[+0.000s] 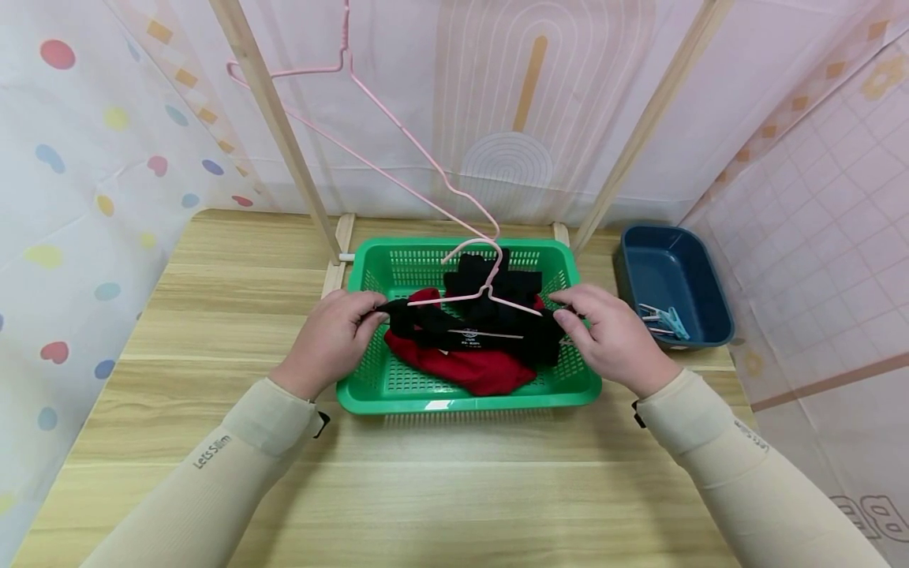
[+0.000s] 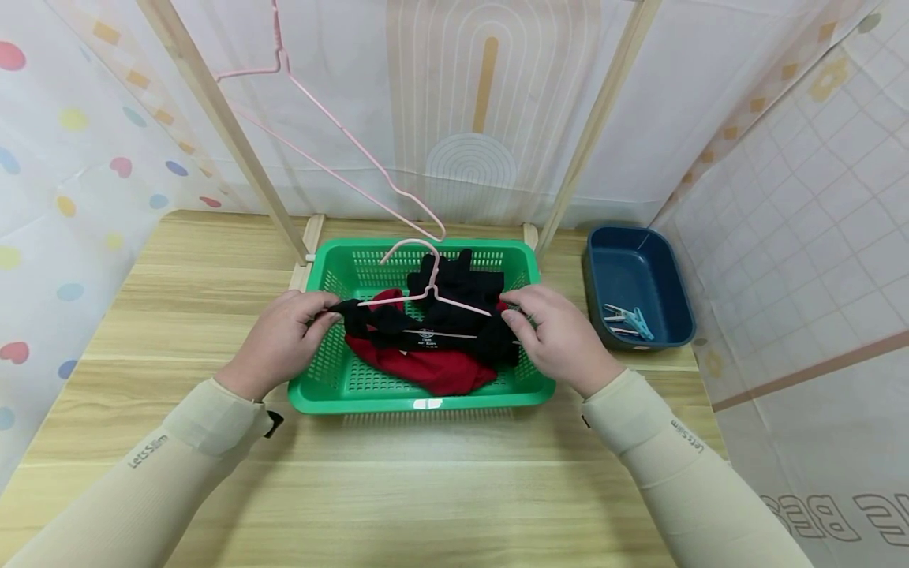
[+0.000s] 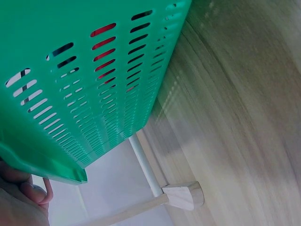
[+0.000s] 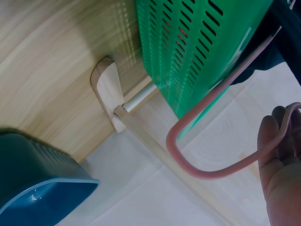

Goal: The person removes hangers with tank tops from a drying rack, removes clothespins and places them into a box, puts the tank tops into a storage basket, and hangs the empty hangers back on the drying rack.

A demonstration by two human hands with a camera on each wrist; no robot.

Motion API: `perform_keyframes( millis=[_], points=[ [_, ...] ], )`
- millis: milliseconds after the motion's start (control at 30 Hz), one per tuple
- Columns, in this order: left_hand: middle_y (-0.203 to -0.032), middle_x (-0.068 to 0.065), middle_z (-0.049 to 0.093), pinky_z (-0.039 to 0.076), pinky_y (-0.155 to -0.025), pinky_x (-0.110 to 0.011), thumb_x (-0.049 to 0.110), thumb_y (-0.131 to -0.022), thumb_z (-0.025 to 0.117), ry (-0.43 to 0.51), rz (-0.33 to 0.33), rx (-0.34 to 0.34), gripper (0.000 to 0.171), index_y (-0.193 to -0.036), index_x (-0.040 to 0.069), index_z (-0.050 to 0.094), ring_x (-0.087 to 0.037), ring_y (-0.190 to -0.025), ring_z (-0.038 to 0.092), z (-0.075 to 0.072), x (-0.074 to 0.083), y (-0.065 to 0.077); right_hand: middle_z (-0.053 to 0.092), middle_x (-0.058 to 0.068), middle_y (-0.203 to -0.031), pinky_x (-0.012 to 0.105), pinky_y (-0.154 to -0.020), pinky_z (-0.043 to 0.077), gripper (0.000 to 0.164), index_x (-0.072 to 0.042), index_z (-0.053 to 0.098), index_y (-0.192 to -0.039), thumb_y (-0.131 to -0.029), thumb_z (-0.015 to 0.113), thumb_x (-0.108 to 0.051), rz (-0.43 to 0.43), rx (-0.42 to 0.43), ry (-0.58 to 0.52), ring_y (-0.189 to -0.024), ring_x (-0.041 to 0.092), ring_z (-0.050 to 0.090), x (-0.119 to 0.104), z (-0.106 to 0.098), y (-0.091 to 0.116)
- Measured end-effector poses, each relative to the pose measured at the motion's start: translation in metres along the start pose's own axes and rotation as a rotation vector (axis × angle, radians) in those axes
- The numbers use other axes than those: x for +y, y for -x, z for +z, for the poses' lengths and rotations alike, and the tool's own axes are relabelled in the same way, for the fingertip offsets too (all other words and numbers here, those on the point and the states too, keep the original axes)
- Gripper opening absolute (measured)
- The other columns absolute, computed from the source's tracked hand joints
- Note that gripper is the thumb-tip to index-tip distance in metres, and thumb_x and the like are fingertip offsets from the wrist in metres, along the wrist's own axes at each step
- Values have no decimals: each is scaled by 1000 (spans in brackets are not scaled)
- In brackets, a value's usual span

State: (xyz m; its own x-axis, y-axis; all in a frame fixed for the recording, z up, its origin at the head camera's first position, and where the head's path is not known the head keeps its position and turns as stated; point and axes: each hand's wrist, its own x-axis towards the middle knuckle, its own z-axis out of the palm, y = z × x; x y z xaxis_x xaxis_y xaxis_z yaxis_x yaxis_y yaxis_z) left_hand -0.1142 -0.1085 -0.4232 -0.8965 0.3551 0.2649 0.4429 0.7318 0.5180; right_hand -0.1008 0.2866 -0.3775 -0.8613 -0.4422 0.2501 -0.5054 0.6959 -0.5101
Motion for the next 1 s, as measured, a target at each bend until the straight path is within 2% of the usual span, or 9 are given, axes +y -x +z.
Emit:
perform_keyframes(
  millis=[267,733,1000],
  points=[
    [-98,-6,76,43,-79,-42,13,-103,66,6,-8,-6,10,-109,10,74,-25,-84,58,0,0,0,72,10,-128,51,-101,55,29,-6,69,-133,-106,64,-18,-34,-46,2,-118,27,69,-1,4,-1],
    [-99,-6,76,43,-78,-41,14,-103,67,3,-4,-4,11,-110,10,74,-25,-84,58,1,-1,0,75,6,-115,46,-94,58,23,-10,74,-125,-102,69,-13,-77,-27,6,-103,21,70,-4,7,-2],
    [-98,-6,76,43,-77,-41,14,-103,67,0,-3,0,10,-109,10,74,-25,-84,57,1,-1,1,76,5,-114,46,-93,59,21,-10,75,-123,-102,69,-14,-79,-29,20,-102,20,71,-5,8,-2]
  ],
)
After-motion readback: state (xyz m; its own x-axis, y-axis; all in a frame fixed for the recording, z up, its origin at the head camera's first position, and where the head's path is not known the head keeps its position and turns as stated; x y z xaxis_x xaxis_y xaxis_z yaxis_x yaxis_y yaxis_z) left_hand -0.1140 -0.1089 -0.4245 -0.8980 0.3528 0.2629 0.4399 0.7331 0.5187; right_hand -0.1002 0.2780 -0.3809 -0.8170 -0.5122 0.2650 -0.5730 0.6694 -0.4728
